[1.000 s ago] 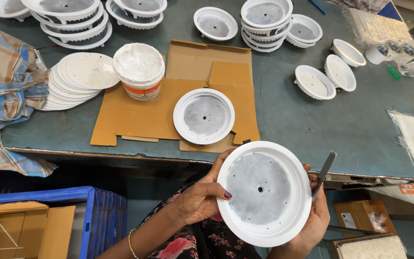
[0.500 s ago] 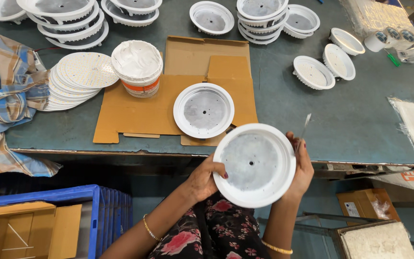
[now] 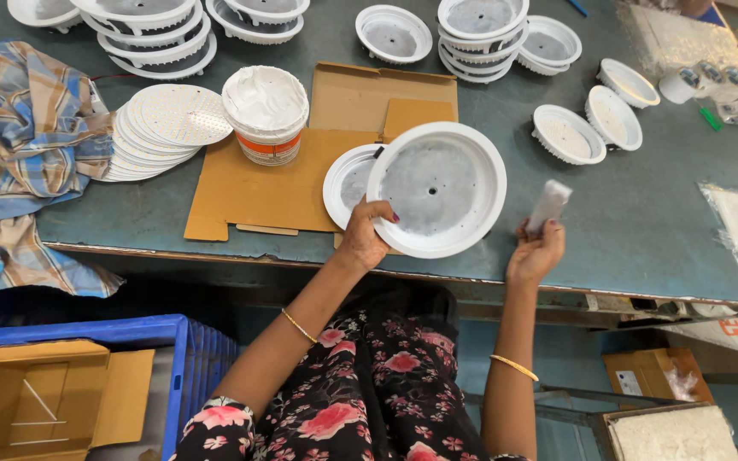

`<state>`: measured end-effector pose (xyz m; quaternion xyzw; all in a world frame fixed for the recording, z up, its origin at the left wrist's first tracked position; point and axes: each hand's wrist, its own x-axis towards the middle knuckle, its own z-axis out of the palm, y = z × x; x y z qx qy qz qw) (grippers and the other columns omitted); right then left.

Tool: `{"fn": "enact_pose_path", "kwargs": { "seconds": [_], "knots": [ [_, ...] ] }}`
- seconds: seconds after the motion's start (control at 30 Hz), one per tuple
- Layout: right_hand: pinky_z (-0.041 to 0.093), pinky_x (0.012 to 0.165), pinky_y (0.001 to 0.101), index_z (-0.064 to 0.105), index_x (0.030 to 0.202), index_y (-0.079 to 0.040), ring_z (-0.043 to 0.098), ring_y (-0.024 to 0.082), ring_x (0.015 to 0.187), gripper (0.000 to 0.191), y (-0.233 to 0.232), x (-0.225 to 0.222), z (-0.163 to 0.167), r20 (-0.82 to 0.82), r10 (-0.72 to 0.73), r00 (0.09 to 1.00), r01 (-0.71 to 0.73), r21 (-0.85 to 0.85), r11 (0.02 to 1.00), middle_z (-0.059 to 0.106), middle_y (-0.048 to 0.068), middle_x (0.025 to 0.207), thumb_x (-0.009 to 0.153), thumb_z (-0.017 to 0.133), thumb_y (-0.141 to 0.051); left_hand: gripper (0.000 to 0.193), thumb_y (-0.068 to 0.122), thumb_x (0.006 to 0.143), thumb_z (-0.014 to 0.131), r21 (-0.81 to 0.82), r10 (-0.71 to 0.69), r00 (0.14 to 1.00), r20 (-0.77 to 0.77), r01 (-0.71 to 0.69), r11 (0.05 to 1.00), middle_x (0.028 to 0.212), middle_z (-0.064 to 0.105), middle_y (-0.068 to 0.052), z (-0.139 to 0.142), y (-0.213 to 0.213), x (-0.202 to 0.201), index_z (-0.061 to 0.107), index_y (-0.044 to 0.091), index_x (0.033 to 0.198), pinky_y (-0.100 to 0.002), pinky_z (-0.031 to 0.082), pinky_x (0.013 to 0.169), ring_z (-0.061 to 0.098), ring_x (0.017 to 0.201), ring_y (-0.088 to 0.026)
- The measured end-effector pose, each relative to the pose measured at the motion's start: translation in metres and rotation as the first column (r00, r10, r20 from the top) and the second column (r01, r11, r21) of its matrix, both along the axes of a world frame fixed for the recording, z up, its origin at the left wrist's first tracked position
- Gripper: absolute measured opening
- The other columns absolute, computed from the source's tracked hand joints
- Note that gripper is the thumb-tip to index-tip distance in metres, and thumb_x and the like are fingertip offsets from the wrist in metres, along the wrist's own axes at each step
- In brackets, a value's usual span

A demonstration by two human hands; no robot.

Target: The person sits at a factory workbench applying white paste from a bucket onto the inner surface of round white lamp fixture bases. They hold each base with one hand and spread the paste across it using a small flat card, then set the finished base aside and pick up the next one.

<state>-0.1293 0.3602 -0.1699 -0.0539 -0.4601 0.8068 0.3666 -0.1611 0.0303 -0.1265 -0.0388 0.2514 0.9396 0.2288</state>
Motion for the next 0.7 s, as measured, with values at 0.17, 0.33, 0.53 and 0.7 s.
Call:
{"fn": "enact_pose_path", "kwargs": {
  "seconds": [0.17, 0.33, 0.53, 0.7],
  "knots": [
    [0.055, 0.079, 0.0349, 0.053, 0.100, -0.004, 0.064, 0.020, 0.087, 0.013, 0.007, -0.007, -0.020, 0.009, 0.049, 0.999, -0.049, 0.071, 0.996, 0.064, 0.010, 0.095, 0.110, 0.051, -0.012, 0.056, 0.007, 0.080, 0.067, 0.158, 0.044, 0.996, -0.073, -0.032, 0.987, 0.117, 0.062, -0.017, 0.015, -0.003, -0.018, 0.051, -0.002, 0.133, -0.048, 0.057, 0.095, 0.065, 0.109, -0.032],
    [0.055, 0.080, 0.0337, 0.054, 0.100, -0.004, 0.065, 0.020, 0.088, 0.015, 0.002, -0.003, -0.017, 0.061, 0.047, 0.997, -0.053, 0.096, 0.994, 0.064, 0.010, 0.096, 0.110, 0.053, -0.015, 0.071, 0.036, 0.089, 0.075, 0.177, 0.093, 0.979, -0.184, -0.060, 0.982, 0.139, 0.059, -0.017, 0.043, -0.011, -0.014, 0.048, 0.002, 0.145, -0.047, 0.055, 0.104, 0.061, 0.127, -0.030],
    [0.056, 0.081, 0.0339, 0.054, 0.099, -0.004, 0.065, 0.019, 0.088, 0.015, -0.006, 0.003, -0.009, 0.051, 0.044, 0.998, -0.048, 0.076, 0.996, 0.063, 0.009, 0.097, 0.109, 0.054, -0.015, 0.087, 0.060, 0.089, 0.066, 0.162, 0.127, 0.962, -0.242, -0.089, 0.983, 0.146, 0.053, -0.018, 0.070, -0.017, -0.004, 0.040, 0.004, 0.151, -0.051, 0.053, 0.109, 0.056, 0.135, -0.032],
    [0.056, 0.081, 0.0339, 0.054, 0.099, -0.003, 0.065, 0.019, 0.088, 0.015, -0.014, 0.009, -0.002, 0.043, 0.039, 0.998, -0.043, 0.087, 0.995, 0.063, 0.009, 0.096, 0.110, 0.053, -0.014, 0.086, 0.063, 0.091, 0.061, 0.195, 0.134, 0.961, -0.243, -0.087, 0.977, 0.147, 0.051, -0.016, 0.079, -0.019, 0.002, 0.039, 0.007, 0.152, -0.051, 0.053, 0.108, 0.054, 0.136, -0.031]
  ]
}}
